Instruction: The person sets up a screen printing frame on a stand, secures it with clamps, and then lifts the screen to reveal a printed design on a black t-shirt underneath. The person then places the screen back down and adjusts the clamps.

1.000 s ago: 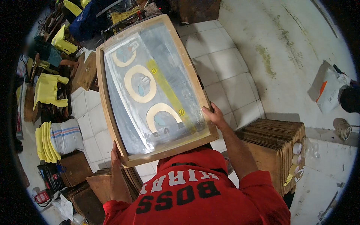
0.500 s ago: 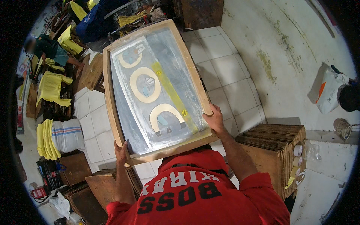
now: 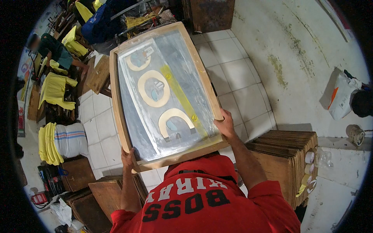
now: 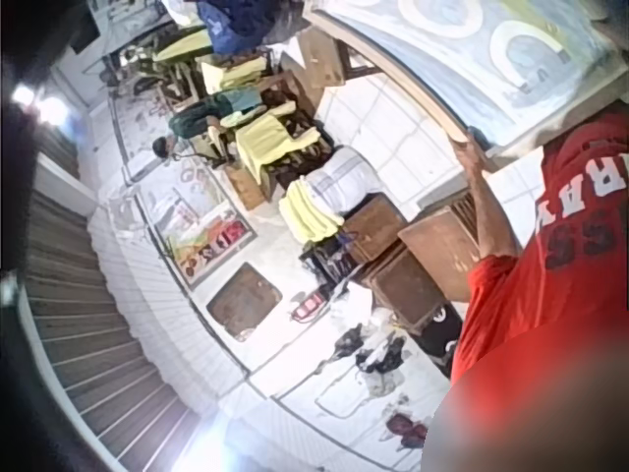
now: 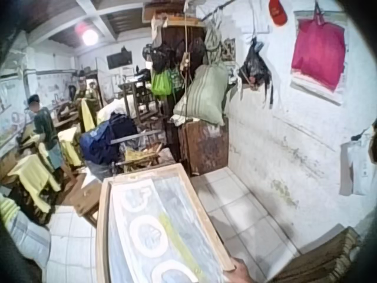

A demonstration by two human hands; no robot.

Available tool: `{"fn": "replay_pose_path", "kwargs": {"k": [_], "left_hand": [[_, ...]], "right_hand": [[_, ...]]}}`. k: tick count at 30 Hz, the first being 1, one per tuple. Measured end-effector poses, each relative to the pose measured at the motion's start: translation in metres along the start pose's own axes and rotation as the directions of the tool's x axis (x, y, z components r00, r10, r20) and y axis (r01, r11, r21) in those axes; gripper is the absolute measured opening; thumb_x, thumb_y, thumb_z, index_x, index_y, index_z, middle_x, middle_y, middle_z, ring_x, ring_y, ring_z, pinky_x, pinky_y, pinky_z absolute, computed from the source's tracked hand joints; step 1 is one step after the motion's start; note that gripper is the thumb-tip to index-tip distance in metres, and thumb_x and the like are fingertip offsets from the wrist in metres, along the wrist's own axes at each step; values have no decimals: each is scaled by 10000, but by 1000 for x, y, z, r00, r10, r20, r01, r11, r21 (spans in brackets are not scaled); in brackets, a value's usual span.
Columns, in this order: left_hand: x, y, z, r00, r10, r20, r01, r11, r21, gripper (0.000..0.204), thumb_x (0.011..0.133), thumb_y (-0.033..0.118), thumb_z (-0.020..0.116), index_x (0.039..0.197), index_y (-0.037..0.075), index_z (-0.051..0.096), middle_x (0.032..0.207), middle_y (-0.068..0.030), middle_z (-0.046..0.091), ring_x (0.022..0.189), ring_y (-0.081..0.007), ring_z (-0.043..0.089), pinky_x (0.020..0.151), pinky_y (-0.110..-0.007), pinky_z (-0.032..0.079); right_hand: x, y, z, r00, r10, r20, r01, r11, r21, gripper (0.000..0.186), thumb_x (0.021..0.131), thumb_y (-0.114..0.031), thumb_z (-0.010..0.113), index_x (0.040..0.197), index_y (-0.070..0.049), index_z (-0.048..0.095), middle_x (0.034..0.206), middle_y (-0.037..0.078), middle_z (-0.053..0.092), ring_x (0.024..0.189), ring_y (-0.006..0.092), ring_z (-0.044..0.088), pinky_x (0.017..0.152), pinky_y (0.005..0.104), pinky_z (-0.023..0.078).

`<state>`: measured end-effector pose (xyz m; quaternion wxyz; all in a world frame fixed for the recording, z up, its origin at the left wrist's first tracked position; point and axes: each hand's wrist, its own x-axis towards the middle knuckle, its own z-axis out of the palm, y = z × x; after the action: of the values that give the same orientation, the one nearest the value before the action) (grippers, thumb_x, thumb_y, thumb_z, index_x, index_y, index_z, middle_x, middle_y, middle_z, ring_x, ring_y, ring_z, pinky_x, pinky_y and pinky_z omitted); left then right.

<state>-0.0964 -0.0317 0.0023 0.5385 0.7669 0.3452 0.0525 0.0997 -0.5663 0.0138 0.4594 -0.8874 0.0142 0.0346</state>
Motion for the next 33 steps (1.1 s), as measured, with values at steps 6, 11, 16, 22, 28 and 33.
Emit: {"fn": "replay_pose_path", "kwargs": {"k": [6, 11, 16, 22, 28, 33], "left_hand": [[-7, 16, 1, 999, -13, 47, 16, 997, -74, 737, 877, 164, 767, 1478, -28, 387, 1190, -152, 648, 1001, -218, 624, 863, -335, 519], [-8, 20, 0, 997, -54, 57, 55, 998, -19, 724, 879, 89, 739, 1499, 0, 376, 1179, -152, 661, 957, -196, 647, 824, -307, 529], [-3, 9, 2, 996, 49, 70, -37, 985, -166, 759, 875, 110, 751, 1509, -20, 354, 1236, -174, 637, 1061, -222, 632, 904, -324, 522], [6, 8, -3, 980, -167, -107, 151, 978, -147, 827, 914, 429, 731, 1492, -44, 375, 1320, -174, 593, 1158, -282, 585, 990, -361, 480], [28, 5, -27, 940, -334, 75, 342, 915, -213, 591, 871, 570, 729, 927, -14, 656, 761, -4, 584, 660, -112, 508, 583, -287, 394], [23, 3, -30, 911, -376, 172, 407, 890, -208, 604, 873, 579, 716, 877, -23, 656, 660, 14, 523, 562, -98, 420, 514, -281, 309]], "right_hand": [[-1, -4, 1, 1000, -15, -24, 15, 1000, 14, 699, 738, -152, 747, 1408, -79, 561, 1323, 198, 587, 1263, 331, 544, 1072, 399, 437], [-1, 1, 4, 999, 15, -35, -15, 1000, -2, 684, 727, -121, 725, 1388, -48, 565, 1342, 234, 546, 1268, 374, 531, 1073, 419, 441], [3, 19, 5, 1000, 20, -3, -20, 1000, -23, 718, 717, -167, 781, 1390, -36, 565, 1334, 238, 552, 1265, 384, 533, 1072, 426, 441], [10, 16, -4, 976, 208, 65, -218, 928, 302, 619, 857, -306, 789, 1353, 2, 583, 1259, 179, 632, 1099, 277, 633, 991, 387, 480], [14, 4, -8, 894, 331, 303, -438, 789, 431, 606, 900, -390, 745, 1322, 15, 589, 1158, 113, 675, 1011, 204, 636, 900, 358, 490], [15, 17, -4, 854, 367, 368, -512, 713, 478, 573, 919, -376, 712, 1317, 17, 587, 1125, 91, 676, 991, 192, 632, 880, 346, 490]]}}
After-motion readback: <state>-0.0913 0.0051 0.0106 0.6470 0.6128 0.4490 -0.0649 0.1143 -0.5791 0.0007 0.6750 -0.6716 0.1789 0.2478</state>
